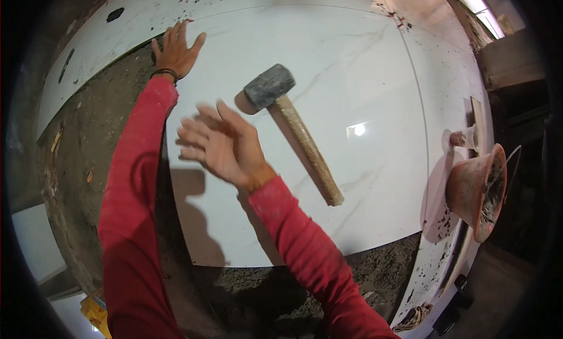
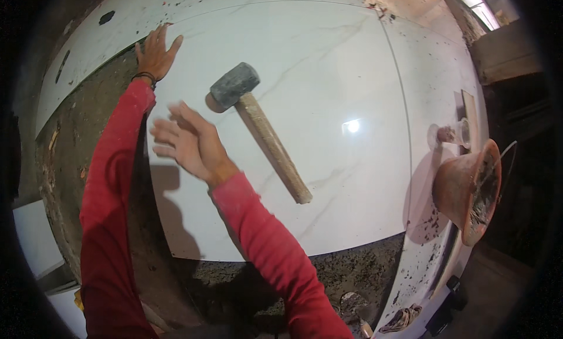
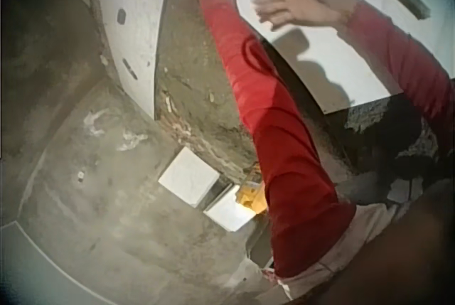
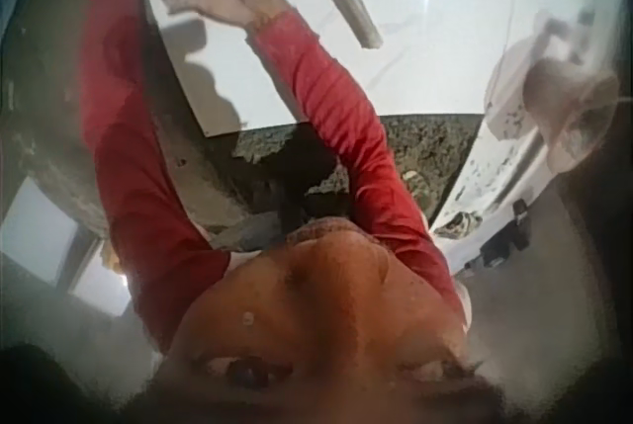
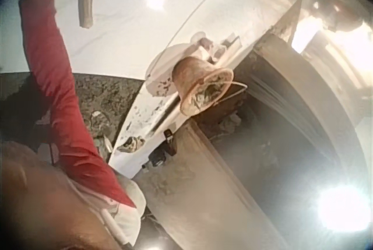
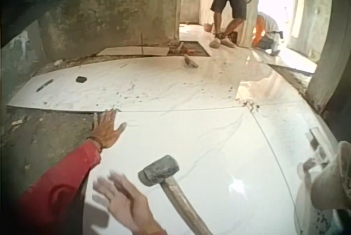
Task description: The person taps down a newly placed floor tile with a rubber mallet and then prepares the adjacent floor area by spreading and leveling a thick layer of wet mortar using a hand trowel and a rectangular float.
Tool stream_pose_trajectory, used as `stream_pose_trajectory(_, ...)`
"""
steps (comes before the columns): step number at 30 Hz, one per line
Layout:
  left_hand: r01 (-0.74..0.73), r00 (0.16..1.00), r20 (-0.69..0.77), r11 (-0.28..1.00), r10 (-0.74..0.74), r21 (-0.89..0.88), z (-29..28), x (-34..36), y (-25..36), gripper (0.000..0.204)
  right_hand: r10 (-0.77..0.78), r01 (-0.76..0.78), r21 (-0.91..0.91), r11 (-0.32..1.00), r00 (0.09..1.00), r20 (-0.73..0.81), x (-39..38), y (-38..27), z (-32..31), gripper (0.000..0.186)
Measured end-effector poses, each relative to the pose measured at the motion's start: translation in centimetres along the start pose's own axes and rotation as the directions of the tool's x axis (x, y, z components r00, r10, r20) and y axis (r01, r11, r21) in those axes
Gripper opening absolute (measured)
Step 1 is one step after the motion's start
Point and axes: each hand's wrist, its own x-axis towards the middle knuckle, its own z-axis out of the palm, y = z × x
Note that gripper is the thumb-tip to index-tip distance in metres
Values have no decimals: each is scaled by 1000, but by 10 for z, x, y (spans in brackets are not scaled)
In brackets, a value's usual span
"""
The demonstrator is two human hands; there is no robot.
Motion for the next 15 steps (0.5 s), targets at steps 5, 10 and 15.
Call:
stream_pose_trajectory(5, -1, 999, -40, 991, 6, 135, -4, -2, 4, 77, -54, 48, -157, 986, 998, -38, -116, 8, -5, 49)
stream_pose_trajectory(10, 13, 999, -32, 980, -7, 196, -5, -16, 10, 71, -246, 239, -100, 966, 967, -66, -227, -15, 3, 53)
stream_pose_trajectory(15, -94, 990, -93, 984, 109, 149, 1, -63, 16, 66, -511, 506, -76, 859, 846, -151, -311, -58, 12, 55)
